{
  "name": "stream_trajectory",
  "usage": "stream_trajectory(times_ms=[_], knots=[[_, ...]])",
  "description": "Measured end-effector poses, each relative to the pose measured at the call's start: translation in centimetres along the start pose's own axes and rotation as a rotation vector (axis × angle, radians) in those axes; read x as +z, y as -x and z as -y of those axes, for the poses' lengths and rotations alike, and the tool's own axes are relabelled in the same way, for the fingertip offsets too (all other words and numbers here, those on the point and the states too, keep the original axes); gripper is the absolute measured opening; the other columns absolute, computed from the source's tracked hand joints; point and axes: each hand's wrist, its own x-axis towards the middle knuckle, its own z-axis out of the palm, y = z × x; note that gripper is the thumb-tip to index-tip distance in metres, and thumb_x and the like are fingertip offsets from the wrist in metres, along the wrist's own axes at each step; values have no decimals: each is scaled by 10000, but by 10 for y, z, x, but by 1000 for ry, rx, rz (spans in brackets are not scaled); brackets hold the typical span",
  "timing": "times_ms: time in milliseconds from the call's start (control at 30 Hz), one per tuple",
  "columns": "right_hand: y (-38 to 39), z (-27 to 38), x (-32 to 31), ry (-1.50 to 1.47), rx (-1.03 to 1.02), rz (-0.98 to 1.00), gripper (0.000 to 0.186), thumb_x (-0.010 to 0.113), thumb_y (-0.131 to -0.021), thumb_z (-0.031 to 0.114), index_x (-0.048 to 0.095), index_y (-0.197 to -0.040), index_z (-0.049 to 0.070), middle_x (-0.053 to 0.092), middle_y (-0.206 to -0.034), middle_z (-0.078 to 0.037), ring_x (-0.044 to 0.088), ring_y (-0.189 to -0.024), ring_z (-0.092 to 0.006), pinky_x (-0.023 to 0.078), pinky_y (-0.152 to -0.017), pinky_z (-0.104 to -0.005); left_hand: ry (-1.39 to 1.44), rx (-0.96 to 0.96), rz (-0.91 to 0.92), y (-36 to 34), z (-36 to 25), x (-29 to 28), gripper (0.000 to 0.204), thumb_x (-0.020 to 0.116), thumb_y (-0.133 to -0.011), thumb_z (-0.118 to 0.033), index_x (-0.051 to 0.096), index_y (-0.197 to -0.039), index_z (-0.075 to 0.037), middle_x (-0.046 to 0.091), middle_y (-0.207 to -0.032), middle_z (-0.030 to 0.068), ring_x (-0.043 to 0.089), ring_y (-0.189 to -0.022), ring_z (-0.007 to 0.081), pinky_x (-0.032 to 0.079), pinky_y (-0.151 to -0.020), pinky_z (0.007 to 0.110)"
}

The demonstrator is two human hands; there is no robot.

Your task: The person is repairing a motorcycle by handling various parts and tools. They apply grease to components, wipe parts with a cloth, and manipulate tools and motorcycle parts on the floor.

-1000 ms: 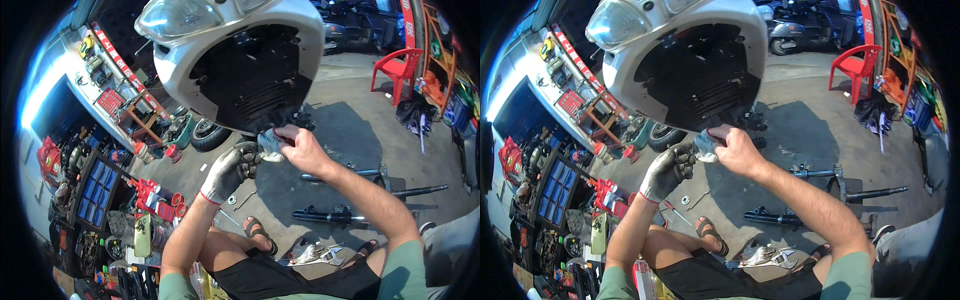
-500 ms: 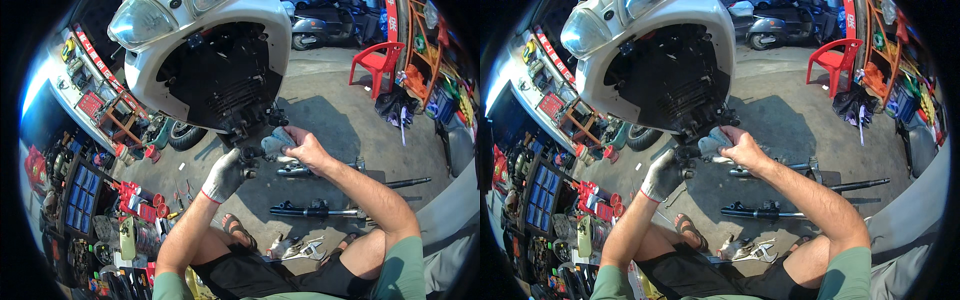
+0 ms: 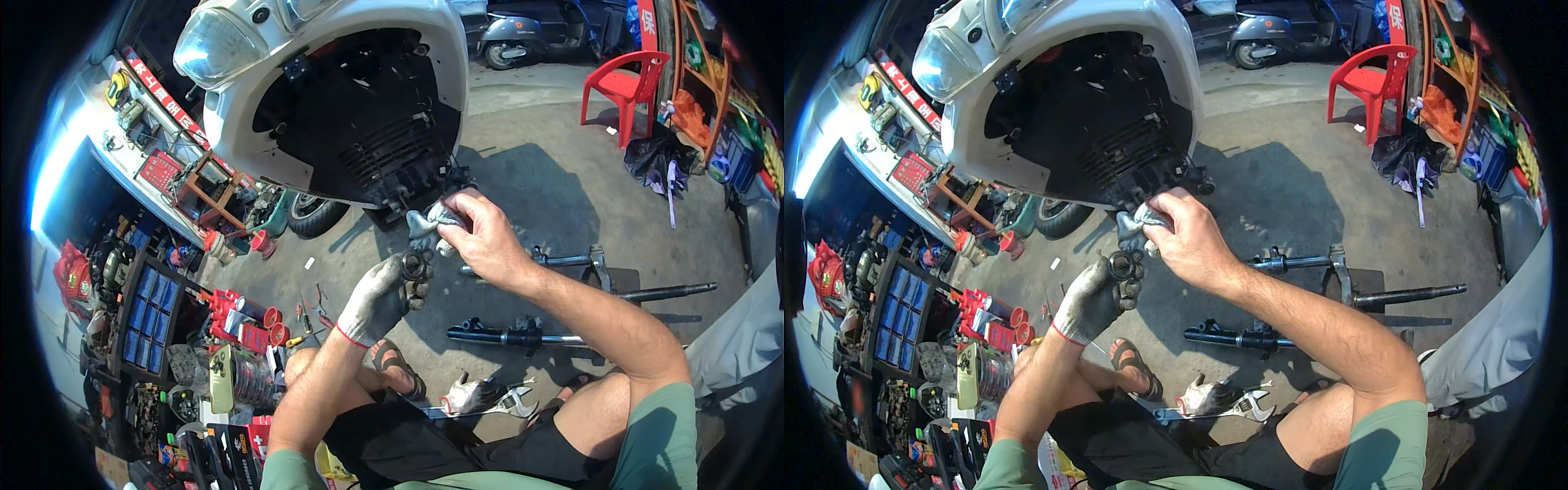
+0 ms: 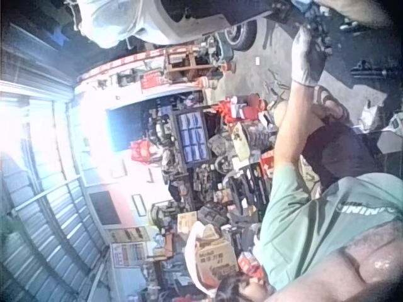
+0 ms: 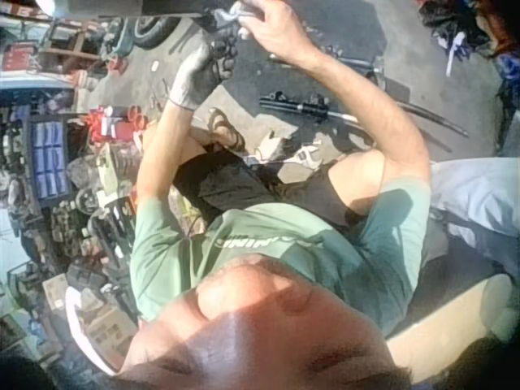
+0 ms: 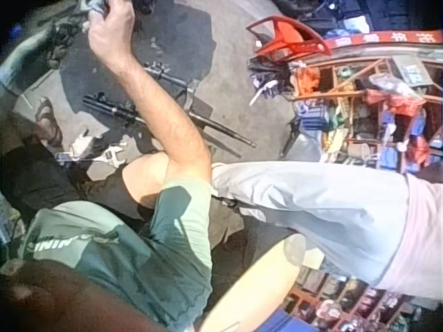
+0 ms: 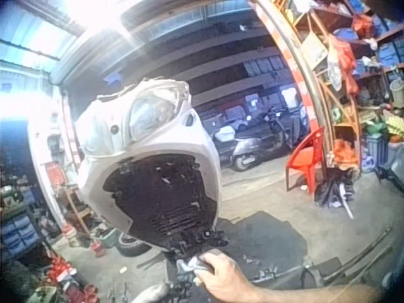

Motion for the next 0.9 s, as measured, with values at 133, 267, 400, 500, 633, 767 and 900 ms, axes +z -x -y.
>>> stream_trajectory(times_ms=[133,267,400,500,633,767,900], knots=[[9,19,-3,4,-131,68,302,649,-884,-38,603,-1182,-64,544,-1084,-67,579,-901,-113,507,-766,-266,15,60,-22,11,8,13,595,696,-941,-434,510,-1379,-77,653,-1152,97,648,-900,173,546,-710,299],[20,43,-6,132,-234,205,343,631,-847,-43,613,-1189,-66,539,-1098,-120,607,-944,-212,522,-818,-327,-37,101,-76,26,12,17,553,670,-940,-473,559,-1324,-91,648,-1130,43,618,-931,157,508,-732,296],[25,54,-11,171,-212,390,388,641,-835,-34,614,-1221,-64,543,-1126,-158,616,-1032,-283,529,-891,-367,-62,127,-80,28,18,14,531,657,-949,-476,580,-1299,-85,670,-1100,55,622,-913,150,502,-711,281],[29,54,-13,241,-169,467,396,685,-851,6,624,-1240,-35,549,-1146,-156,618,-1047,-279,531,-905,-375,-119,137,-148,31,23,26,517,644,-954,-481,590,-1284,-87,673,-1077,57,617,-850,134,487,-670,258],[28,53,-17,330,-159,509,355,714,-865,45,658,-1214,2,574,-1091,-136,626,-1027,-271,535,-882,-382,-136,80,-154,32,27,37,522,645,-954,-468,577,-1303,-86,662,-1029,24,606,-772,105,474,-606,237],[34,53,-16,347,-194,473,325,729,-858,43,681,-1179,17,590,-1024,-121,636,-995,-260,542,-841,-383,-161,86,-218,33,27,56,543,663,-933,-516,596,-1243,-76,645,-937,0,592,-701,80,464,-549,213],[38,57,-15,329,-357,427,337,756,-831,35,678,-1159,13,587,-1034,-125,645,-965,-267,553,-825,-379,-175,77,-235,36,25,64,505,640,-951,-529,602,-1194,-88,630,-899,-13,582,-671,69,454,-537,205]])
